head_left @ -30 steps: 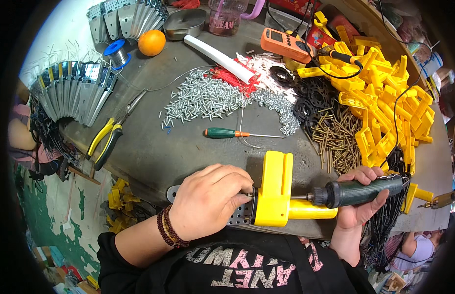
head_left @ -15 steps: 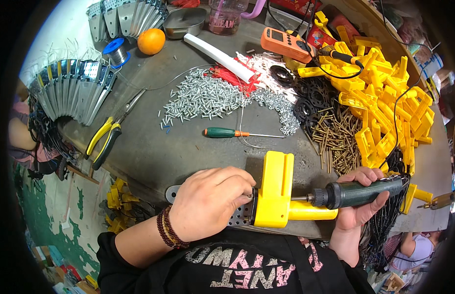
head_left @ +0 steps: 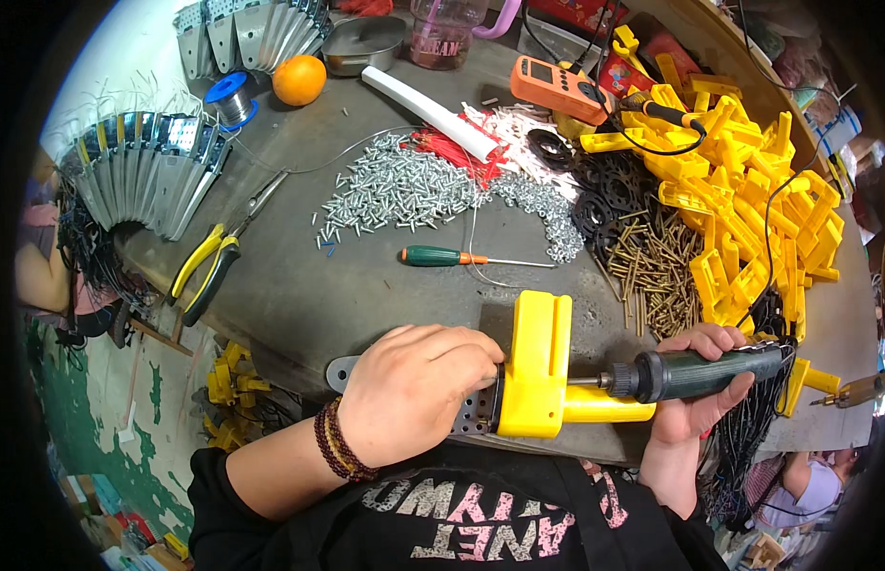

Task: Soldering and assembling components within a yellow plastic housing.

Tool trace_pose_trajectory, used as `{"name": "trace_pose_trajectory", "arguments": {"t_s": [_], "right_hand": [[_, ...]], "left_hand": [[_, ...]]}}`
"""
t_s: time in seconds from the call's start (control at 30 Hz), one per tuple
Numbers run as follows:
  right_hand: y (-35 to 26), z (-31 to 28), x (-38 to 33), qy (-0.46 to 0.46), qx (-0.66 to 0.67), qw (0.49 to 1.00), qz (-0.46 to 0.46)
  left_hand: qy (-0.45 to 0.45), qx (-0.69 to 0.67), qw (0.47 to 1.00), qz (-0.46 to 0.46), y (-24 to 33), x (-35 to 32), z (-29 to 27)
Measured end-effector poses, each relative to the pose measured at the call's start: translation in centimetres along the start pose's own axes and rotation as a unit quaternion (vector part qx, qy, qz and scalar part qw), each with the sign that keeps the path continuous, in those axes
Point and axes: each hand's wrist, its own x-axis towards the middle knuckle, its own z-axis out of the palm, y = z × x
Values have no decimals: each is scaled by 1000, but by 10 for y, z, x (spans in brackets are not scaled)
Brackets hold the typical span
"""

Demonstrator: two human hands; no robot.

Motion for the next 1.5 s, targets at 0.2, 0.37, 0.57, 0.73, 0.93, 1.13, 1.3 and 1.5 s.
{"name": "trace_pose_trajectory", "arguments": {"t_s": [0.2,0.37,0.57,0.73,0.93,1.13,1.3,1.5], "right_hand": [[0,-3,1,17,-18,1000,11],[-4,-5,-5,25,-22,999,-7],[-1,-4,0,25,-23,999,14],[-1,-5,0,31,-13,999,16],[0,-6,-4,38,-39,998,10],[-2,-8,-5,31,-35,999,7],[-1,-7,-6,22,-38,999,8],[-2,-8,-6,26,-33,999,8]], "left_hand": [[15,33,999,15,-1,-6,-12],[221,431,864,-137,-63,-52,-117],[297,306,880,-210,-66,-113,-153],[475,88,872,80,-52,-59,-148],[342,-321,882,35,-65,5,-115],[212,-670,712,-10,0,31,-86],[171,-749,636,-77,-1,26,-57],[219,-212,945,-122,31,52,-33]]}}
